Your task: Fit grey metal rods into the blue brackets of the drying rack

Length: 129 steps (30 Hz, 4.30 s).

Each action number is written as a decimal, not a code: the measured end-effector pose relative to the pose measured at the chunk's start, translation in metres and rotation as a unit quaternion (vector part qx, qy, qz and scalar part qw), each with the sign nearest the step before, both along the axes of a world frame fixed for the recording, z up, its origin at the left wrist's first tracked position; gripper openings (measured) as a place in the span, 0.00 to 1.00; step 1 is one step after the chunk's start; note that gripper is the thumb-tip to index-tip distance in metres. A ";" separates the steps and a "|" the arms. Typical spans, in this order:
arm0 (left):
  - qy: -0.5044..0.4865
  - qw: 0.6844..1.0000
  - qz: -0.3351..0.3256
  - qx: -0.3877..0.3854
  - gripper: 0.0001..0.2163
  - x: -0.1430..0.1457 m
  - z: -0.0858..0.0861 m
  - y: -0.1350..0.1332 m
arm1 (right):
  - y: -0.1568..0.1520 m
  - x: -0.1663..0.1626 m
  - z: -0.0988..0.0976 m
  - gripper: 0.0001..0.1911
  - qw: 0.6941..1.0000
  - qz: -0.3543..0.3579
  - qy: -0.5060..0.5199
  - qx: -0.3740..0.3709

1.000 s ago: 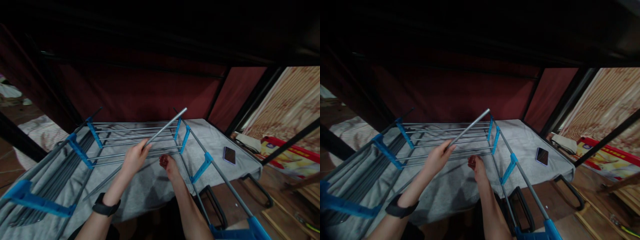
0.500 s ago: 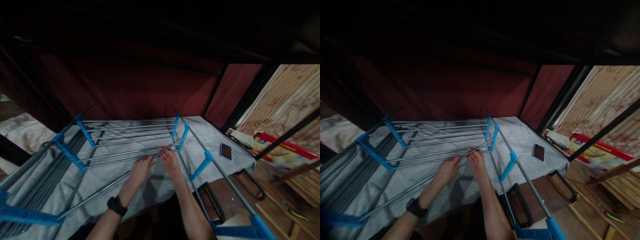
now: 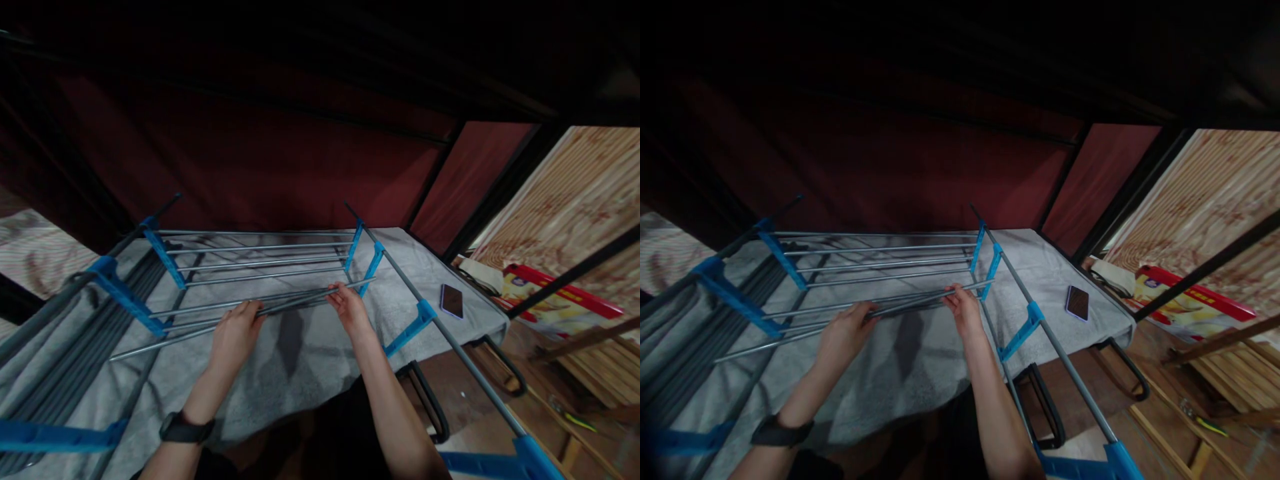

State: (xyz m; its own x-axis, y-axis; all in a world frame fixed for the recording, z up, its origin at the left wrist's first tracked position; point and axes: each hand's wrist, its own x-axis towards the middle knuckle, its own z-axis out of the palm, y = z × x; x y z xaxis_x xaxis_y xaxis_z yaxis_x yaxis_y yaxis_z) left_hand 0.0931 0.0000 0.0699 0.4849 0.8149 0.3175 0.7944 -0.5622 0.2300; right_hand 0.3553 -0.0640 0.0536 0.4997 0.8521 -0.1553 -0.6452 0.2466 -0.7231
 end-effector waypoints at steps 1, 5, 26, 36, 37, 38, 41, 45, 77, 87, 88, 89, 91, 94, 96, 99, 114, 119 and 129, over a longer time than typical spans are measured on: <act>-0.006 1.000 0.007 0.002 0.10 -0.006 0.000 0.003 | 0.004 0.000 0.001 0.03 1.000 0.014 -0.001 0.000; -0.029 0.999 0.012 0.018 0.08 -0.021 -0.004 0.011 | 0.020 -0.006 0.005 0.03 1.000 0.031 -0.003 -0.007; 0.025 0.999 -0.031 -0.009 0.13 -0.030 0.001 0.015 | 0.016 0.040 -0.023 0.06 0.990 -0.033 0.017 -0.134; 0.000 1.000 0.006 0.017 0.11 -0.036 -0.001 0.022 | 0.016 0.045 -0.028 0.05 0.990 -0.015 0.023 -0.136; -0.001 1.000 0.006 0.021 0.11 -0.036 -0.001 0.023 | 0.017 0.045 -0.029 0.05 0.990 -0.015 0.021 -0.136; -0.003 1.000 0.004 0.025 0.11 -0.036 0.000 0.024 | 0.017 0.045 -0.030 0.05 0.991 -0.015 0.019 -0.135; -0.007 0.999 -0.003 0.031 0.12 -0.036 0.000 0.025 | 0.018 0.044 -0.031 0.05 0.992 -0.016 0.016 -0.128; 0.001 1.000 -0.006 0.030 0.12 -0.036 0.001 0.025 | 0.019 0.044 -0.028 0.05 0.992 -0.019 0.028 -0.121; -0.036 0.994 0.005 0.104 0.17 -0.068 -0.035 0.065 | 0.043 0.011 0.003 0.06 0.999 -0.003 0.028 0.035; -0.065 0.994 -0.007 0.086 0.15 -0.065 -0.029 0.061 | 0.042 0.011 0.014 0.05 0.999 -0.011 0.018 0.035; -0.071 0.994 -0.012 0.084 0.15 -0.065 -0.029 0.062 | 0.043 0.011 0.014 0.05 0.999 -0.013 0.018 0.035; -0.076 0.994 -0.012 0.083 0.15 -0.066 -0.029 0.063 | 0.043 0.011 0.013 0.05 0.999 -0.015 0.016 0.034; -0.077 0.994 -0.007 0.079 0.15 -0.066 -0.029 0.064 | 0.044 0.011 0.012 0.05 0.999 -0.018 0.014 0.031; -0.064 0.995 -0.001 0.076 0.15 -0.065 -0.028 0.063 | 0.045 0.011 0.011 0.04 0.999 -0.021 0.014 0.026; -0.054 0.995 0.008 0.085 0.15 -0.064 -0.028 0.063 | 0.045 0.011 0.011 0.04 0.999 -0.021 0.016 0.018; -0.044 0.994 0.017 0.099 0.16 -0.062 -0.027 0.062 | 0.045 0.012 0.009 0.05 1.000 -0.018 0.025 0.001; -0.010 0.993 0.026 0.116 0.15 -0.059 -0.030 0.062 | 0.041 0.017 0.002 0.07 0.999 -0.019 0.038 0.001; -0.021 0.993 0.012 0.112 0.14 -0.059 -0.030 0.063 | 0.039 0.018 0.002 0.06 0.999 -0.017 0.047 0.005; -0.044 0.988 0.010 0.146 0.12 -0.055 -0.026 0.058 | 0.038 0.019 0.004 0.08 0.998 -0.018 0.052 -0.004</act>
State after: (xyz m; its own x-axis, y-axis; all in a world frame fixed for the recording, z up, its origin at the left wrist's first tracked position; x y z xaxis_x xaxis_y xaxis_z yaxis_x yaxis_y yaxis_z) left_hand 0.0376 0.0580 0.0440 0.4307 0.6910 0.5806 0.7899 -0.5997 0.1278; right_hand 0.3745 -0.0262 0.0578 0.5109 0.8323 -0.2149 -0.7073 0.2649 -0.6555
